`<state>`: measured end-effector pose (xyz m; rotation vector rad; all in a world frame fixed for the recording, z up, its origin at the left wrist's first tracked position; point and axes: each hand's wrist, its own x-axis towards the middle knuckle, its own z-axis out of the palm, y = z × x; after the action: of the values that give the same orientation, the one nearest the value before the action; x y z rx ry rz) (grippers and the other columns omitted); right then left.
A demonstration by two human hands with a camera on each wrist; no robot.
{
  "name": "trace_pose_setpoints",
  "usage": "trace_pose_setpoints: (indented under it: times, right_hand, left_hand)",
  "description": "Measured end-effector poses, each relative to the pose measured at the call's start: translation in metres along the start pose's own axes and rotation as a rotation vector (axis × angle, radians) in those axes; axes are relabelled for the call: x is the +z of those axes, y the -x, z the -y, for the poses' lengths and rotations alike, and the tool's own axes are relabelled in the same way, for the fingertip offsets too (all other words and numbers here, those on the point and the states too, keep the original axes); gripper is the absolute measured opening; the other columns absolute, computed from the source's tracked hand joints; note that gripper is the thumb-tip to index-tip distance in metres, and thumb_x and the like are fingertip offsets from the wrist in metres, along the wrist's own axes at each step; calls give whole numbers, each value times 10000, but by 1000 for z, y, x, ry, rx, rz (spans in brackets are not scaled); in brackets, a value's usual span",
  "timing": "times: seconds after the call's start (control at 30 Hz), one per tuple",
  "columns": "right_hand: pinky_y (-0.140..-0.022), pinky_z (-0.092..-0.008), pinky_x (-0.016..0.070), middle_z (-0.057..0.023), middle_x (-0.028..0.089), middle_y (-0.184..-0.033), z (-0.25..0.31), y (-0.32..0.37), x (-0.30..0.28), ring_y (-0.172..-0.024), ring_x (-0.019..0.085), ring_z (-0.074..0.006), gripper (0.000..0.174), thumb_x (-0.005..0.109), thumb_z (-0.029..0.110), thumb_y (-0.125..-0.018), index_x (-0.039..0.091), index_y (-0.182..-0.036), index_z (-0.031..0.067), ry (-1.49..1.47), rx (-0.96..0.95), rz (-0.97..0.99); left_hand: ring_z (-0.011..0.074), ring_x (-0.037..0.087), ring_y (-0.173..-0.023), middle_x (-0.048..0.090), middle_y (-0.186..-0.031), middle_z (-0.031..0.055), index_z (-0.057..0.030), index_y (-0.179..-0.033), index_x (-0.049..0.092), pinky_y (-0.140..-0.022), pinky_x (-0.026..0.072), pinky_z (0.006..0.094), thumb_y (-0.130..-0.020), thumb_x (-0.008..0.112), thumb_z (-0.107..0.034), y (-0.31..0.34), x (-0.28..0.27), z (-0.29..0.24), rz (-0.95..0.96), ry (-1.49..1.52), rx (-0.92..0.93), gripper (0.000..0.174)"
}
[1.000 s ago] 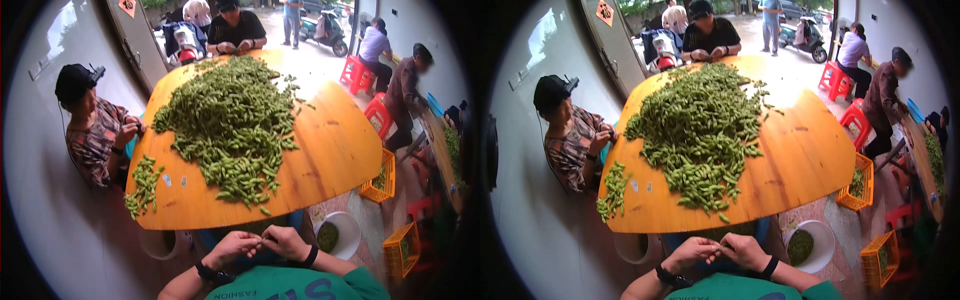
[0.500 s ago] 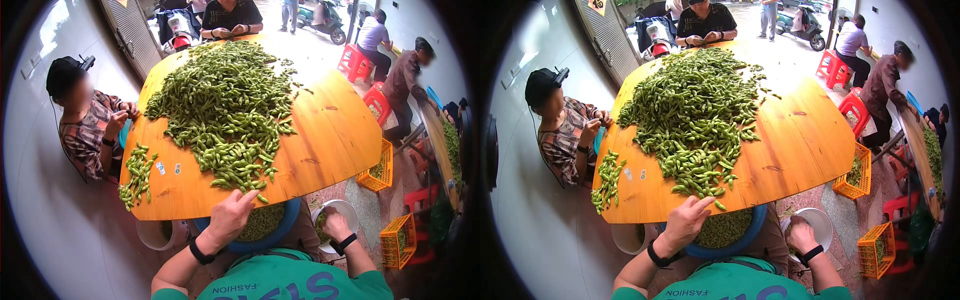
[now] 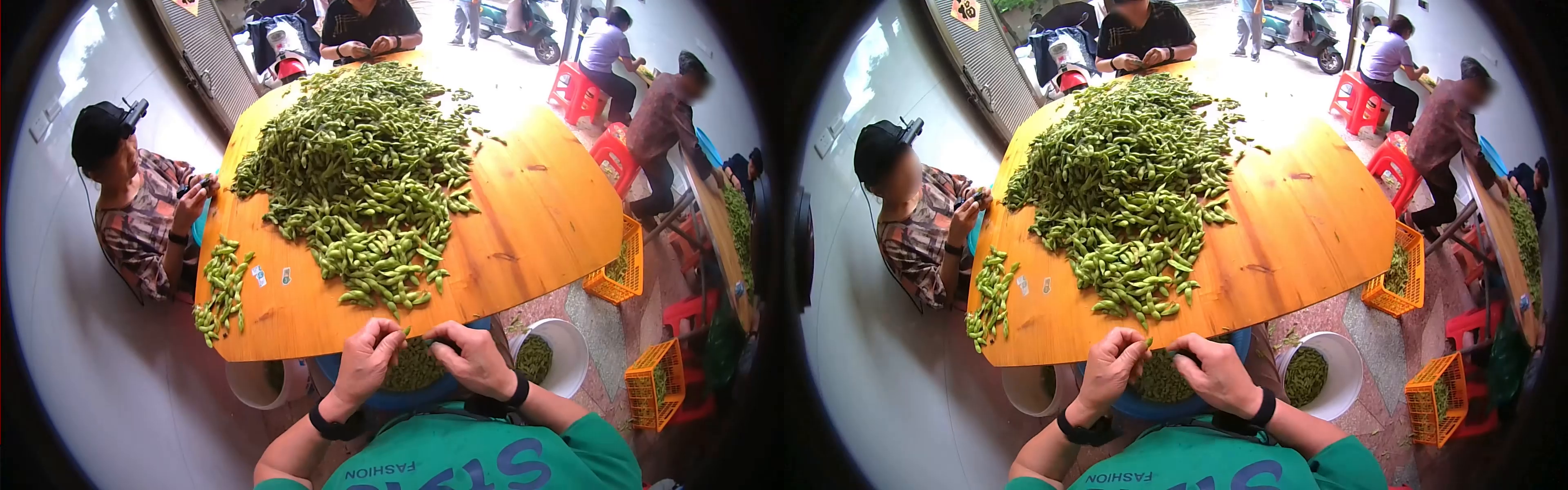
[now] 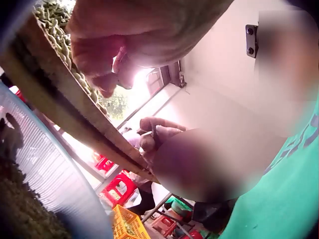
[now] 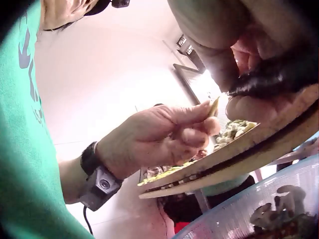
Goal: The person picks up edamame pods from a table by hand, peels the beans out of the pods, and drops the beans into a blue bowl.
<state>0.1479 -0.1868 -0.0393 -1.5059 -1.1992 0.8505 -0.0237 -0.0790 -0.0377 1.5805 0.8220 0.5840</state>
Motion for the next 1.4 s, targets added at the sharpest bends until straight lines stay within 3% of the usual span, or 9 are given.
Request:
trace_pose_setpoints:
  times: [0.07,0.27,0.47,0.53,0.63,0.97,1.07,1.17,1.4]
  right_hand:
    - [-661,-325,531,-182,691,-834,6,-4,9,-731,690,-243,173,617,68,-901,640,-1049,-18,25,21,32]
    - [-684,-323,546,-178,699,-843,10,-6,14,-760,706,-247,186,613,66,-904,624,-1063,-29,-23,-23,-2]
    - [-668,-325,547,-167,699,-832,4,-9,15,-748,709,-233,176,616,63,-904,623,-1054,-28,67,-82,-2]
    - [-593,-263,499,-86,683,-763,5,-9,17,-635,615,-105,152,617,53,-909,645,-1042,-14,-35,-29,-59]
    - [-578,-248,482,-65,667,-744,5,-8,13,-635,594,-75,162,621,55,-908,645,-1051,-19,-28,48,24]
    - [-634,-301,518,-142,698,-786,9,-9,17,-681,656,-148,184,617,97,-881,666,-1000,-35,-36,118,83]
    - [-579,-242,474,-44,655,-719,5,-10,18,-652,567,-52,165,625,72,-886,661,-1002,-40,-53,69,64]
    - [-584,-247,478,-50,653,-718,5,-10,17,-653,567,-54,162,617,73,-888,658,-1000,-37,-71,81,66]
    - [-599,-342,509,-183,647,-716,-2,-11,22,-633,658,-252,138,584,71,-865,631,-947,-29,-26,52,54]
  left_hand:
    - [47,570,-608,651,-802,0,-34,-1019,605,-524,452,185,-1005,578,-172,5,-1,-2,70,367,-279,142]
    - [71,610,-659,670,-855,30,-24,-1054,610,-572,495,197,-1009,574,-185,11,-4,7,159,525,-425,170]
    - [103,648,-740,685,-929,46,5,-1130,632,-619,523,211,-995,586,-138,17,0,5,138,424,-356,202]
    - [100,644,-745,679,-931,44,12,-1137,631,-625,526,213,-990,591,-133,17,-2,11,121,493,-366,210]
    - [119,655,-760,683,-947,65,28,-1146,625,-645,546,230,-982,592,-107,17,-6,12,97,618,-385,214]
    - [167,688,-759,694,-929,122,20,-1052,586,-662,581,264,-938,636,-45,17,-4,8,36,603,-362,140]
    - [164,690,-746,694,-914,111,18,-1048,590,-659,583,264,-933,649,-54,18,-3,7,25,546,-358,148]
    - [160,692,-748,695,-903,106,16,-1043,593,-658,583,261,-928,660,-60,18,-1,8,17,529,-336,153]
    - [110,666,-734,693,-865,72,19,-986,624,-658,557,235,-924,661,-49,23,10,11,-26,413,-245,100]
